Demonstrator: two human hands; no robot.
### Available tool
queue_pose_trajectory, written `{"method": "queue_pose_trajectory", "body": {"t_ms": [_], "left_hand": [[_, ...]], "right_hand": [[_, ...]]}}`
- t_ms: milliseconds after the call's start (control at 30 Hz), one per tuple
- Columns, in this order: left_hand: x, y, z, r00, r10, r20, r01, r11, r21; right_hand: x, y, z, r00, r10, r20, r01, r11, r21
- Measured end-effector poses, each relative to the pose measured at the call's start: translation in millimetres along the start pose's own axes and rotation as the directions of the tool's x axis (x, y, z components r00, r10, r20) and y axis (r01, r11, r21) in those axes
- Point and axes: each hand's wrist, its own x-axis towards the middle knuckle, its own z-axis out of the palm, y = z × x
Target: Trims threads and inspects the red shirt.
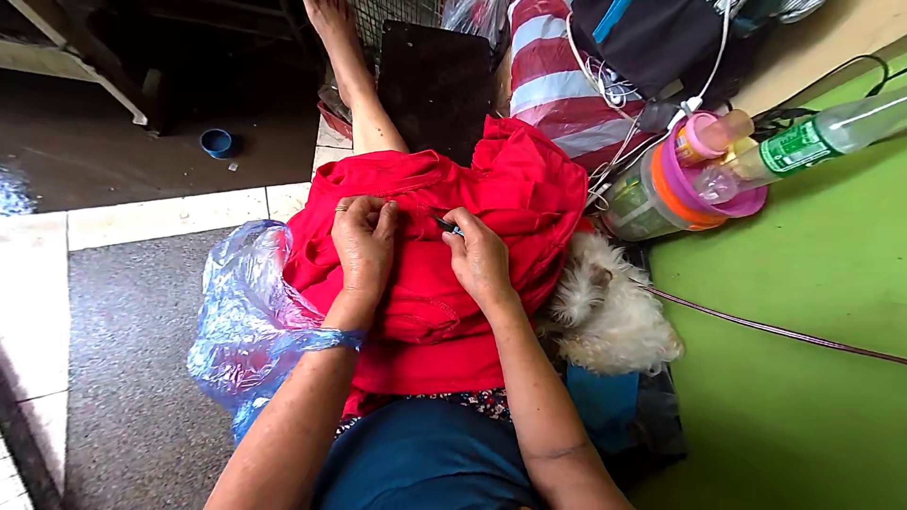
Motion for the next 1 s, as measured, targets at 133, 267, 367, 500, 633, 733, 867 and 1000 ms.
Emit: {"method": "queue_pose_trajectory", "body": {"t_ms": [133,267,367,500,633,733,867,1000], "left_hand": [[7,3,0,0.998,-0.053,0.027,0.05,0.993,0.104],[7,4,0,0.999,-0.028,0.04,0.023,0.992,0.124],[4,-9,2,0.995,0.087,-0.038,-0.088,0.996,-0.026],[-11,10,2,0.968,0.252,-0.003,-0.247,0.946,-0.209],[-43,61,12,0.883,0.284,0.374,-0.203,0.949,-0.24],[-51,89,38,0.784,0.107,0.611,0.027,0.978,-0.207],[-41,106,79,0.656,-0.113,0.747,0.213,0.976,-0.039],[-37,102,98,0.654,-0.167,0.738,0.176,0.982,0.067]], "right_hand": [[-2,13,7,0.984,0.111,-0.137,-0.071,0.961,0.269],[-10,39,-37,0.937,0.194,-0.289,-0.146,0.973,0.18],[-23,72,-78,0.886,0.331,-0.325,-0.343,0.939,0.023],[-46,93,-95,0.907,0.411,-0.091,-0.402,0.91,0.101],[-62,90,-87,0.89,0.401,-0.219,-0.346,0.904,0.25],[-70,83,-84,0.876,0.346,-0.337,-0.281,0.933,0.227],[-76,78,-69,0.872,0.247,-0.423,-0.198,0.967,0.157],[-79,81,-53,0.881,0.166,-0.442,-0.14,0.986,0.091]]}}
